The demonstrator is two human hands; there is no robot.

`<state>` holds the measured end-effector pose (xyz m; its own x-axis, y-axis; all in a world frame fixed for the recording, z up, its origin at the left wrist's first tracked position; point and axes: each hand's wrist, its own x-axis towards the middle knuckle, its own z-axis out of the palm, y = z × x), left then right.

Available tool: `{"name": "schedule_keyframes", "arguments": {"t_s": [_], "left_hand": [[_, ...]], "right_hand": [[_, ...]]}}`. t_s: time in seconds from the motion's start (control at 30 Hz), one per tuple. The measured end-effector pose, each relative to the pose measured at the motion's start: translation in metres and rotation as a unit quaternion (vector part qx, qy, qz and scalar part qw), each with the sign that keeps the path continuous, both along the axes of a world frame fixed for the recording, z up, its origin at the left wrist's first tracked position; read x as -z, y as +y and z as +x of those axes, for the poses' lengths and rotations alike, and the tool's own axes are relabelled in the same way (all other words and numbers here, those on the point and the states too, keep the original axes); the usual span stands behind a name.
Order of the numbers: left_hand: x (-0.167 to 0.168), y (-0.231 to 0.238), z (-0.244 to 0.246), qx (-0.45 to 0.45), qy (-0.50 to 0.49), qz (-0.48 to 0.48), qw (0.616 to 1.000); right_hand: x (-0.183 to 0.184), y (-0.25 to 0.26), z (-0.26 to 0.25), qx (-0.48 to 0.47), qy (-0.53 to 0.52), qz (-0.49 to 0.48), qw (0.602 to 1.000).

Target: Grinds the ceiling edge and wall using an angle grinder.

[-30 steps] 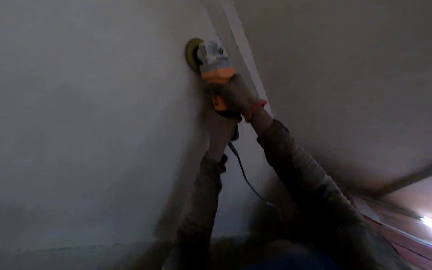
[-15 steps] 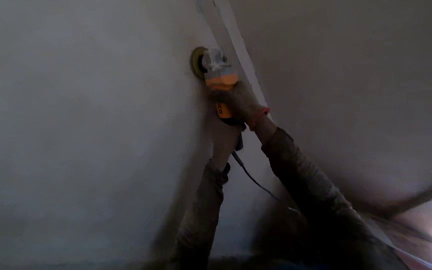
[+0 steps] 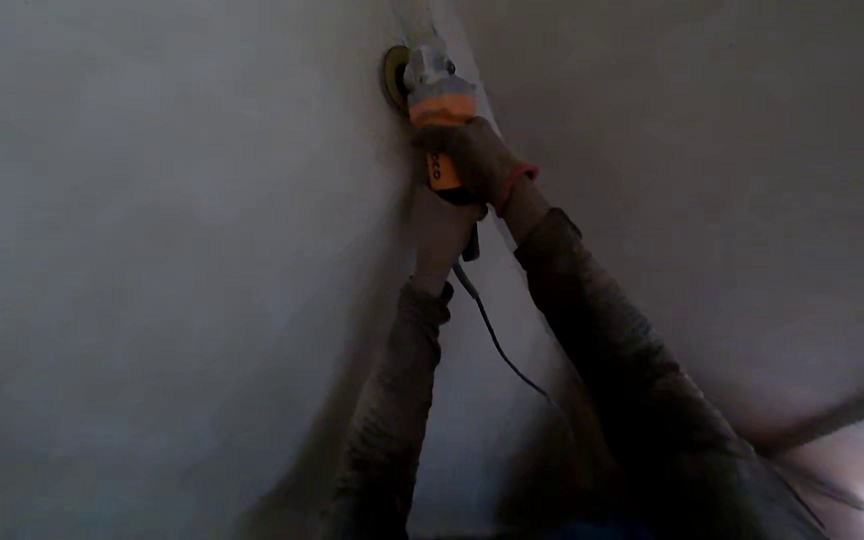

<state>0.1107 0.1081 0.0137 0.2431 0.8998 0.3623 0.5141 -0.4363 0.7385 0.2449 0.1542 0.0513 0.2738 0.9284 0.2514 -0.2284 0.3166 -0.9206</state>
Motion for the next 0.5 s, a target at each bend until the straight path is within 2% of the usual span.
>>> {"name": "schedule_keyframes", "arguments": {"t_s": [0.03, 0.1, 0.2, 0.27, 0.33, 0.4, 0.43, 0.5], "left_hand": [[0.004, 0.0, 0.006, 0.001, -0.011, 0.01, 1.0], [0.028, 0.003, 0.017, -0.001, -0.023, 0.02, 1.0], [0.069, 0.001, 0.026, -0.009, 0.01, -0.074, 0.997], [0.077, -0.001, 0.03, -0.01, 0.001, -0.104, 0.995], [0.062, 0.0, 0.033, -0.011, -0.015, -0.096, 0.995], [0.032, 0.004, 0.034, -0.014, -0.033, -0.05, 0.998], [0.015, 0.006, 0.032, -0.018, -0.036, -0.012, 0.999], [-0.02, 0.009, 0.027, -0.03, -0.04, 0.045, 0.998]], "right_hand": [[0.002, -0.006, 0.0, -0.012, 0.015, 0.006, 1.0], [0.029, -0.02, 0.002, -0.041, 0.035, -0.001, 0.999], [0.074, -0.069, 0.001, -0.024, 0.0, -0.094, 0.995], [0.089, -0.07, 0.005, -0.028, -0.015, -0.103, 0.994], [0.074, -0.061, 0.009, -0.024, -0.038, -0.091, 0.995], [0.035, -0.044, 0.008, -0.004, -0.059, -0.059, 0.997], [0.019, -0.023, 0.011, -0.009, -0.063, -0.006, 0.998], [-0.004, 0.016, 0.016, -0.017, -0.101, 0.161, 0.982]]}}
